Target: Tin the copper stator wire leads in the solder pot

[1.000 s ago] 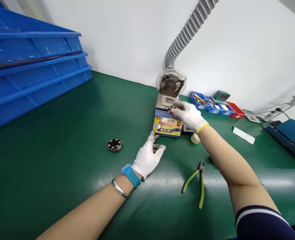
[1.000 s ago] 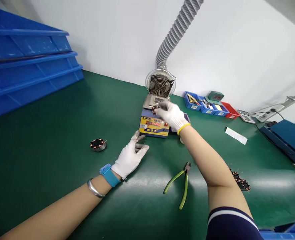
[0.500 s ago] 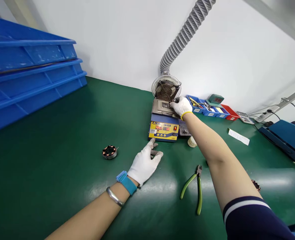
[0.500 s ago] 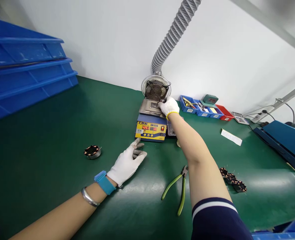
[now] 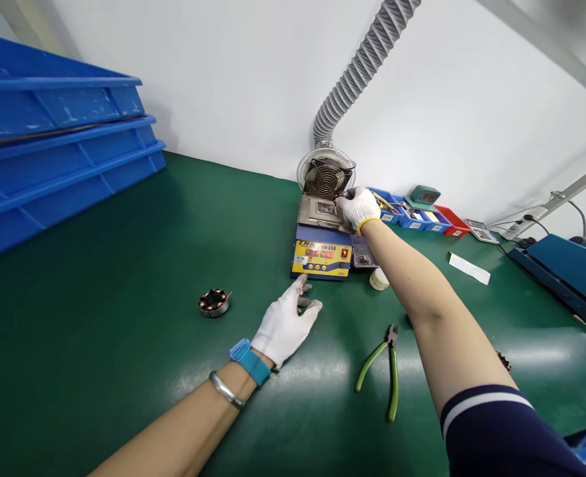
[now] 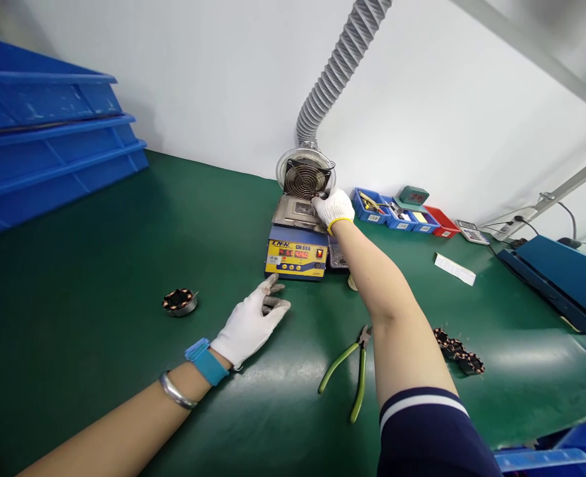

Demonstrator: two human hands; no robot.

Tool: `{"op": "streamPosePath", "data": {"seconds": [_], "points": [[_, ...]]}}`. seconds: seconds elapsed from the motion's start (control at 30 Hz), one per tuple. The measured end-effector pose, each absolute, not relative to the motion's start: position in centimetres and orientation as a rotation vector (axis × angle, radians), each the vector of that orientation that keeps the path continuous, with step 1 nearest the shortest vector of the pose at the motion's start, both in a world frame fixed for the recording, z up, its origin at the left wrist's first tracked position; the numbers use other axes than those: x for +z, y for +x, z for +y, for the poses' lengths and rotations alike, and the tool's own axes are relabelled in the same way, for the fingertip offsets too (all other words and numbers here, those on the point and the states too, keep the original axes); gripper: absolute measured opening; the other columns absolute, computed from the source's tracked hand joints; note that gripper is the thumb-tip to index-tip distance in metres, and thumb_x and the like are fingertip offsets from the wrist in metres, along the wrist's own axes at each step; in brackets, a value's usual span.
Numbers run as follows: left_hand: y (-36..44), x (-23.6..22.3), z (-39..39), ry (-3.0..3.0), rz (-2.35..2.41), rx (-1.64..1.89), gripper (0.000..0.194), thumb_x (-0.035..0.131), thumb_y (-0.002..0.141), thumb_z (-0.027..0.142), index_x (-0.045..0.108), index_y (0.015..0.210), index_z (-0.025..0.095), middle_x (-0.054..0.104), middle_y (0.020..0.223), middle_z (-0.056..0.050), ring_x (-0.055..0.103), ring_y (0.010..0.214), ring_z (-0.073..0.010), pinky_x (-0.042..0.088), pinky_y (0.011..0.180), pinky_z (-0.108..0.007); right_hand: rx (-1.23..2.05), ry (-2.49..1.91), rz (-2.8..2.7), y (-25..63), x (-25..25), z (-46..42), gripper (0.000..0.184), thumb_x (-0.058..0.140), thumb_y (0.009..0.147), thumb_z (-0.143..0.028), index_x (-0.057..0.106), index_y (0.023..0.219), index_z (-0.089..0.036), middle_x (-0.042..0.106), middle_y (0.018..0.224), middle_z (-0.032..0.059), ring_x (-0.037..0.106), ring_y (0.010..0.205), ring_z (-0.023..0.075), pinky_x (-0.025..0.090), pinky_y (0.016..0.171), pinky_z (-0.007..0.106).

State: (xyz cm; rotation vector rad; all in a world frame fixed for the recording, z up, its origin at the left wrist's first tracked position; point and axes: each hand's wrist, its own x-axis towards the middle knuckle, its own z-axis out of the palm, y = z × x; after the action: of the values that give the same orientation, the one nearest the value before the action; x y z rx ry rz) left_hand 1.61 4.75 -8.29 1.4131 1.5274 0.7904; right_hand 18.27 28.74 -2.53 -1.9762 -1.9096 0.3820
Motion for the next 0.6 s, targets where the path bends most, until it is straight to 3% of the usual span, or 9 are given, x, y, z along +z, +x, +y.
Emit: {"op": "streamPosePath", "data": {"seconds": [0.2,0.33,0.43,0.5,0.6], "points": [[1.5,-8.4,4.8,1.423,1.509,0.799,0.061,0.056,0.083,0.035,0.039,0.140,0.018,0.063,0.122,-0.010,0.067,0.091,-0.0168,0.054,0.083,-0.031,0.413,-2.004,-1.861,18.2,-2.2,27.8,0.038,0.058,0.075,-0.046,0.065,0.101,-0.019,0.069,0.103,0.0094,0.063,0.096,0.0232,0.048,0.088,0.034],[1.8,-8.6,4.7,1.433,1.517,0.781,0.062,0.055,0.084,0.036,0.038,0.141,0.018,0.063,0.123,-0.010,0.067,0.092,-0.0163,0.054,0.085,-0.031,0.527,-1.851,-1.733,19.6,-0.1,27.0,0.036,0.059,0.076,-0.048,0.068,0.091,-0.016,0.068,0.081,0.0048,0.064,0.081,0.0195,0.050,0.079,0.030],[1.7,-8.3,4.5,1.472,1.541,0.734,0.063,0.054,0.084,0.039,0.037,0.141,0.019,0.063,0.123,-0.008,0.066,0.095,-0.0168,0.053,0.087,-0.030,0.826,-1.711,-1.590,21.4,1.8,24.7,0.035,0.057,0.081,-0.048,0.067,0.088,-0.015,0.064,0.071,0.0024,0.062,0.066,0.0142,0.051,0.067,0.026],[1.2,-7.4,4.4,1.592,1.622,0.644,0.061,0.053,0.085,0.043,0.041,0.139,0.020,0.063,0.123,-0.008,0.065,0.101,-0.0204,0.052,0.090,-0.033,1.043,-1.628,-1.445,23.1,2.9,22.3,0.031,0.058,0.083,-0.045,0.065,0.091,-0.016,0.064,0.072,0.0015,0.060,0.060,0.0110,0.052,0.062,0.024],[-0.2,-5.4,4.7,1.837,1.810,0.490,0.063,0.055,0.081,0.054,0.050,0.132,0.017,0.060,0.125,-0.013,0.057,0.112,-0.0337,0.049,0.092,-0.046,1.215,-1.602,-1.240,26.9,4.1,17.8,0.022,0.062,0.083,-0.037,0.062,0.092,-0.018,0.063,0.074,0.0007,0.056,0.053,0.0078,0.053,0.058,0.024]]}}
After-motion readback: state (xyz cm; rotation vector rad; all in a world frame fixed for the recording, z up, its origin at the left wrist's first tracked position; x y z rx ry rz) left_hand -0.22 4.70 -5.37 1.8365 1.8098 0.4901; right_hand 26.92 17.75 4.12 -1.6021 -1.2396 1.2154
